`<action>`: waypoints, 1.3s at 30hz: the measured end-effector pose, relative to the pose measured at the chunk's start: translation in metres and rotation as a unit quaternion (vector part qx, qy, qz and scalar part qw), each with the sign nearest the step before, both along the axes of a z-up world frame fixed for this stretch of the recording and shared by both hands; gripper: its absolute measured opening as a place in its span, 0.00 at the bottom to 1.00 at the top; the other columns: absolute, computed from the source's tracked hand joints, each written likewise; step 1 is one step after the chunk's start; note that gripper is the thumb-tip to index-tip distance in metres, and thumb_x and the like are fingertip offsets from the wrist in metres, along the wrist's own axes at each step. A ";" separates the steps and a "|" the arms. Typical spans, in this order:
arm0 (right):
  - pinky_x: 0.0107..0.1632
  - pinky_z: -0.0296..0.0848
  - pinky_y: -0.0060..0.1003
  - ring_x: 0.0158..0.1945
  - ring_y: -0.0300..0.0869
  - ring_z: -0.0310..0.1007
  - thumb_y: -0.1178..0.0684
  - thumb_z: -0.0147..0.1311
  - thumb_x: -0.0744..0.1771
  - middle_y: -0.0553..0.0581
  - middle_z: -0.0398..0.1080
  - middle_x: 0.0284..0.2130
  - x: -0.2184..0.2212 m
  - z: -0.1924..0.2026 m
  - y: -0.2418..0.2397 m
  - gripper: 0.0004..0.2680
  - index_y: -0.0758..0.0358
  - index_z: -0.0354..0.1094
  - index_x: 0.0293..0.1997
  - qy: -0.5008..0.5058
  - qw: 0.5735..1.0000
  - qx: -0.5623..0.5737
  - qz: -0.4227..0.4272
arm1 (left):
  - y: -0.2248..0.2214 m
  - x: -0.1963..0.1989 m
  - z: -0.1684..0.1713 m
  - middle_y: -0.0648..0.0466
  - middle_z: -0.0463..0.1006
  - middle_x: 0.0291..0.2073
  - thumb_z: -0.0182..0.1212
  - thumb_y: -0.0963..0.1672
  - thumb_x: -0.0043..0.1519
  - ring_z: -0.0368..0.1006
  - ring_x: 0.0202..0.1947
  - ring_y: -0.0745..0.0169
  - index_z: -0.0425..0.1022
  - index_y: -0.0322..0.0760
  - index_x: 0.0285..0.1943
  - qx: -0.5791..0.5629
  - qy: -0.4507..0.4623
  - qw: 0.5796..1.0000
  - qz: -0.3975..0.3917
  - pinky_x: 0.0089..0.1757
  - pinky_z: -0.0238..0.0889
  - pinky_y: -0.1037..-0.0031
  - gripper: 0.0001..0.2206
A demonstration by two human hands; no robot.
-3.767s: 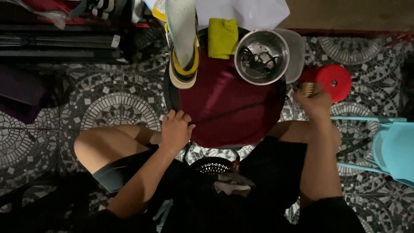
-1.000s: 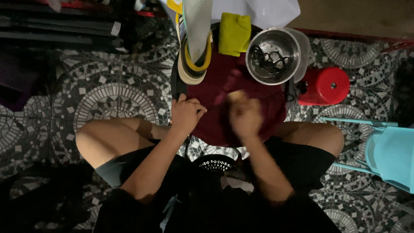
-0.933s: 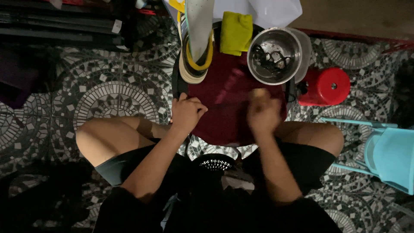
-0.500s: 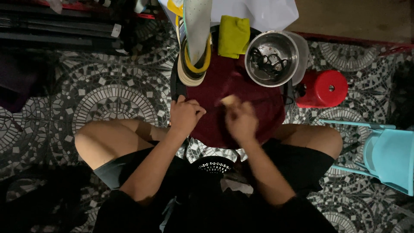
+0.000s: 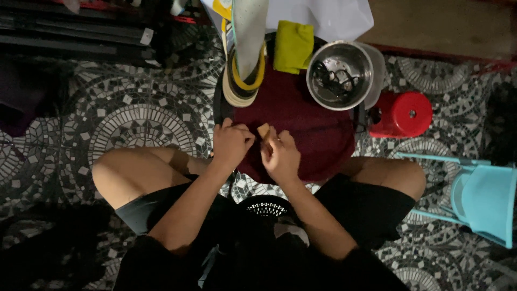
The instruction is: Cleaning shoe components and small parts using a cloth, brush, and cleaning solution.
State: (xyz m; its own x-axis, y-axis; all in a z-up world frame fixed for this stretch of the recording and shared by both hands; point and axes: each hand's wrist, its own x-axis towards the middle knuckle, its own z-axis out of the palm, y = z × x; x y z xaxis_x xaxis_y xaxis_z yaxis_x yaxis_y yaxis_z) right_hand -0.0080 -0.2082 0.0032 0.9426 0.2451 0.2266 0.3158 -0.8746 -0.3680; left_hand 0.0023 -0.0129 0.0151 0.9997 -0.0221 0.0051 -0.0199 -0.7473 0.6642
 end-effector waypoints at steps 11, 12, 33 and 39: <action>0.42 0.82 0.50 0.43 0.55 0.81 0.55 0.70 0.71 0.68 0.76 0.40 0.062 0.012 -0.168 0.14 0.76 0.76 0.58 0.043 0.976 0.140 -0.164 | 0.001 0.005 -0.012 0.64 0.85 0.35 0.69 0.52 0.68 0.71 0.43 0.58 0.88 0.58 0.37 0.086 0.009 0.996 -0.030 0.43 0.56 0.64 0.08; 0.38 0.80 0.50 0.39 0.52 0.79 0.61 0.68 0.72 0.70 0.75 0.37 0.063 0.027 -0.171 0.11 0.83 0.72 0.55 0.108 0.934 0.311 -0.136 | 0.002 0.006 -0.013 0.64 0.85 0.36 0.69 0.52 0.68 0.71 0.44 0.58 0.88 0.59 0.38 0.094 0.024 0.994 -0.043 0.43 0.57 0.64 0.07; 0.69 0.71 0.66 0.70 0.65 0.70 0.57 0.62 0.77 0.77 0.69 0.64 0.073 0.017 -0.175 0.18 0.76 0.62 0.76 0.053 0.873 0.445 -0.193 | -0.060 0.040 -0.006 0.53 0.83 0.41 0.65 0.47 0.70 0.72 0.52 0.48 0.87 0.46 0.44 0.073 0.128 0.987 -0.057 0.47 0.66 0.58 0.07; 0.68 0.73 0.65 0.68 0.64 0.72 0.54 0.62 0.76 0.74 0.71 0.63 0.071 0.015 -0.164 0.18 0.73 0.65 0.75 0.091 0.881 0.421 -0.196 | -0.059 0.044 -0.013 0.51 0.81 0.41 0.63 0.47 0.72 0.74 0.51 0.46 0.85 0.43 0.48 0.055 0.105 0.993 -0.026 0.46 0.68 0.56 0.08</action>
